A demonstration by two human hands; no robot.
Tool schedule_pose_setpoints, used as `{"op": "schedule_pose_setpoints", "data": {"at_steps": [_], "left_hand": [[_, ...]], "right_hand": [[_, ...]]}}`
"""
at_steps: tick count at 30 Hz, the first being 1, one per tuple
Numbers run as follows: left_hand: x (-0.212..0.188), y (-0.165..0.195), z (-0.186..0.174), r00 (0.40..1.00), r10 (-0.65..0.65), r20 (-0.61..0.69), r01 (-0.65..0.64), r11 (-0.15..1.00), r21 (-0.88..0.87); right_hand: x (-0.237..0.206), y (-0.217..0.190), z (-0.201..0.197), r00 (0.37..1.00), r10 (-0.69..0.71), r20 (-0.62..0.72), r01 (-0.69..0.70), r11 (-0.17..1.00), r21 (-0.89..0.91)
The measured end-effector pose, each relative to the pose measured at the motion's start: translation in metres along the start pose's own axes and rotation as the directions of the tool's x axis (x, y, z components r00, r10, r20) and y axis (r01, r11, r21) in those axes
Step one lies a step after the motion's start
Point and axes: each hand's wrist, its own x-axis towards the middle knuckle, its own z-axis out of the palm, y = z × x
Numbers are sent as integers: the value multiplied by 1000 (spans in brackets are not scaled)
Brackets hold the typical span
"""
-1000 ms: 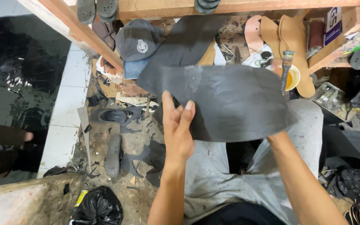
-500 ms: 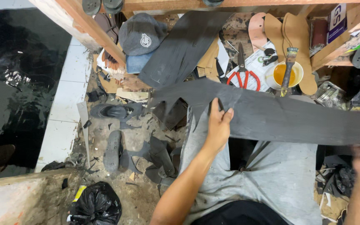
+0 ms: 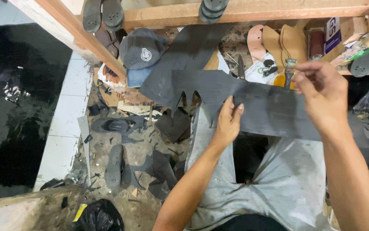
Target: The person uses red-handled scissors to cut a black rubber sheet into shoe insole shapes. They repeatedly place a finished insole as a template on the sheet, cut around it, and trim the edges to match the template shape.
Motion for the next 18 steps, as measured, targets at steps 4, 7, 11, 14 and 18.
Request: {"op": "schedule_pose_setpoints", "data": {"at_steps": [4, 7, 11, 14, 18], "left_hand": [[23, 30, 7, 983, 183, 26, -185, 972, 142], [44, 70, -4, 977, 27, 210, -83, 962, 260], [66, 133, -59, 940, -203, 274, 104, 936, 336], [124, 181, -144, 815, 573, -92, -453, 727, 515], [228, 234, -246, 642, 750, -158, -193, 358, 914]], "right_hand": [[79, -40, 69, 974, -198, 110, 215, 960, -177], [136, -50, 114, 877, -430, 215, 456, 885, -91], [192, -47, 128, 794, -532, 293, 599, 768, -228], [210, -38, 122, 799, -522, 297, 597, 748, -291], [218, -36, 113, 840, -466, 279, 533, 805, -260]]}}
